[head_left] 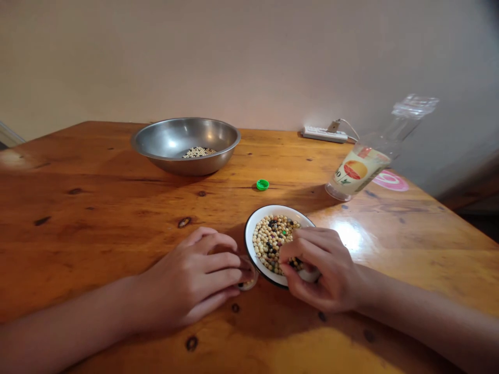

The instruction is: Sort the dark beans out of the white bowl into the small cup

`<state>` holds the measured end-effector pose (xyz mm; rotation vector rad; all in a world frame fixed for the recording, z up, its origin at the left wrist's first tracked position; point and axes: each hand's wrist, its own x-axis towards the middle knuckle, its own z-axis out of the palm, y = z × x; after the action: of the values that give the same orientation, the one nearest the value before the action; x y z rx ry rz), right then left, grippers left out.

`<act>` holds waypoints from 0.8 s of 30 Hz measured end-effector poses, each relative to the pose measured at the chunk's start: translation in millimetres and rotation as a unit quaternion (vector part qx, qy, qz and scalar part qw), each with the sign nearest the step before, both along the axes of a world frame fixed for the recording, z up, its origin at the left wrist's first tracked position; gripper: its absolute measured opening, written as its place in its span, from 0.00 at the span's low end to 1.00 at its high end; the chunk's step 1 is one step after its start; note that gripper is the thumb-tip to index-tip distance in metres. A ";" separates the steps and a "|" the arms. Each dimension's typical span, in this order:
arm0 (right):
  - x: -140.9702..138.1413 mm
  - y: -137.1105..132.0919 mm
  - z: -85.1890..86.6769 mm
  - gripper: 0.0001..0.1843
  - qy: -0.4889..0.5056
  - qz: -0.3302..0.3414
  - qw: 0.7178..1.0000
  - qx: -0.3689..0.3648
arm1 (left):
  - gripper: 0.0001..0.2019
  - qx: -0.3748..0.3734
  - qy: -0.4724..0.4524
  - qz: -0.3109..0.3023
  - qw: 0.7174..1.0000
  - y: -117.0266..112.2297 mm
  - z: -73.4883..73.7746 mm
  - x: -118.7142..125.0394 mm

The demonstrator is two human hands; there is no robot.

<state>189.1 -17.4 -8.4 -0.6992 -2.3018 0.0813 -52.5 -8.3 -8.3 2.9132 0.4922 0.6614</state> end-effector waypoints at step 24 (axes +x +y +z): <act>3.2 -0.1 -0.5 0.05 -0.011 0.020 1.000 -0.016 | 0.06 -0.022 -0.027 0.081 0.996 0.7 1.5 0.5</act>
<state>192.2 -17.5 -9.0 -0.6735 -2.3407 0.1287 -52.0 -7.6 -6.8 2.8274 0.7330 0.7369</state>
